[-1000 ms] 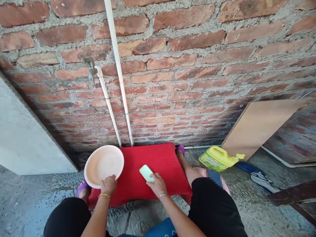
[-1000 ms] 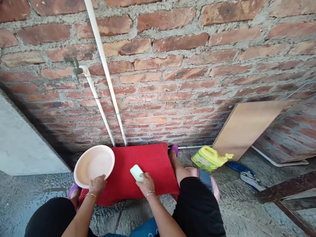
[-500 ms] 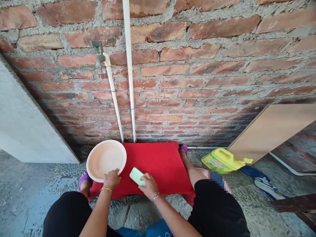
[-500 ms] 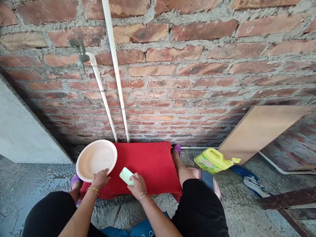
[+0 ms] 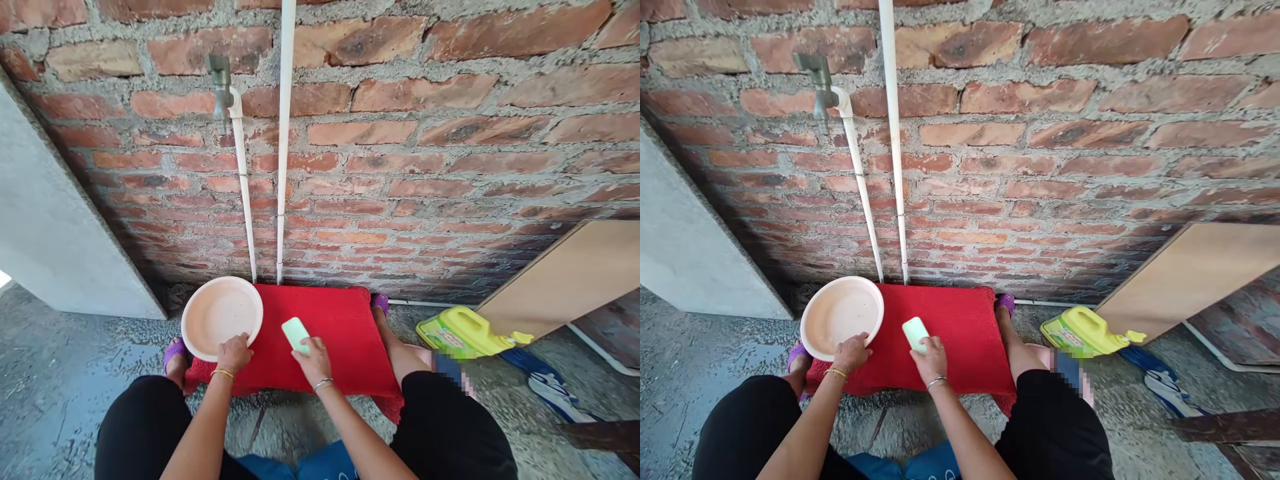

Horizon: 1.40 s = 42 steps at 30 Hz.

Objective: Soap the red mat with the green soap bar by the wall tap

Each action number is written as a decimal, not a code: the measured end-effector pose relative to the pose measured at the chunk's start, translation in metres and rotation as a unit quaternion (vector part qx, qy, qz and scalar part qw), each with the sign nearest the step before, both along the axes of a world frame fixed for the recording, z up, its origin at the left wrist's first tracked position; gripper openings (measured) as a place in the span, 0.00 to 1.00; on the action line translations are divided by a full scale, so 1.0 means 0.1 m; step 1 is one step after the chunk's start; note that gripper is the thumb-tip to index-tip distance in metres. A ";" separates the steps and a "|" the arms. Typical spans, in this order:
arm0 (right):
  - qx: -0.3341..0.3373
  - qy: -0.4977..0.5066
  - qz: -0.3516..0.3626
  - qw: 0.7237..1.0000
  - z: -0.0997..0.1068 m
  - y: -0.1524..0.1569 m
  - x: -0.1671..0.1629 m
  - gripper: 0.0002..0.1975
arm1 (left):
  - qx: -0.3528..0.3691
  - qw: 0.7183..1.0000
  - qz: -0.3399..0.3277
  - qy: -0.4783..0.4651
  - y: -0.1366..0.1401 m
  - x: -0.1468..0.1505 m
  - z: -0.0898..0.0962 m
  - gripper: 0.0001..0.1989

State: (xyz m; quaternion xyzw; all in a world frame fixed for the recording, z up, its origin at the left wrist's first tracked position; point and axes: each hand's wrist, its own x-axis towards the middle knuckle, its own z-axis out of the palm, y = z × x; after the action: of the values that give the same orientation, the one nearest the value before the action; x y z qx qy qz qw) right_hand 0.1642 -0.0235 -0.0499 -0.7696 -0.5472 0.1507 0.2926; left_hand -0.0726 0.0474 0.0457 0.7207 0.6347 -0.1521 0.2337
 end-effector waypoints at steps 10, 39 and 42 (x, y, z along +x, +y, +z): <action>-0.010 -0.018 -0.073 0.997 -0.08 -0.04 0.24 0.12 | 0.007 1.000 -0.004 0.007 -0.01 0.02 -0.01 0.25; -0.011 0.007 -0.016 1.000 0.07 -0.16 0.11 0.11 | 0.031 0.999 -0.024 0.023 -0.03 0.00 -0.08 0.23; -0.038 -0.022 0.109 0.993 0.11 -0.16 -0.31 0.10 | 0.027 0.999 -0.023 0.022 -0.03 0.01 -0.04 0.24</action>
State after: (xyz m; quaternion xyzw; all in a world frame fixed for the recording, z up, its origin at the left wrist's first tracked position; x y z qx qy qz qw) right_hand 0.1333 -0.0392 -0.0392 -0.7191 -0.6281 0.1850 0.2328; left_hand -0.0714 0.0443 0.0416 0.7372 0.6272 -0.1565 0.1968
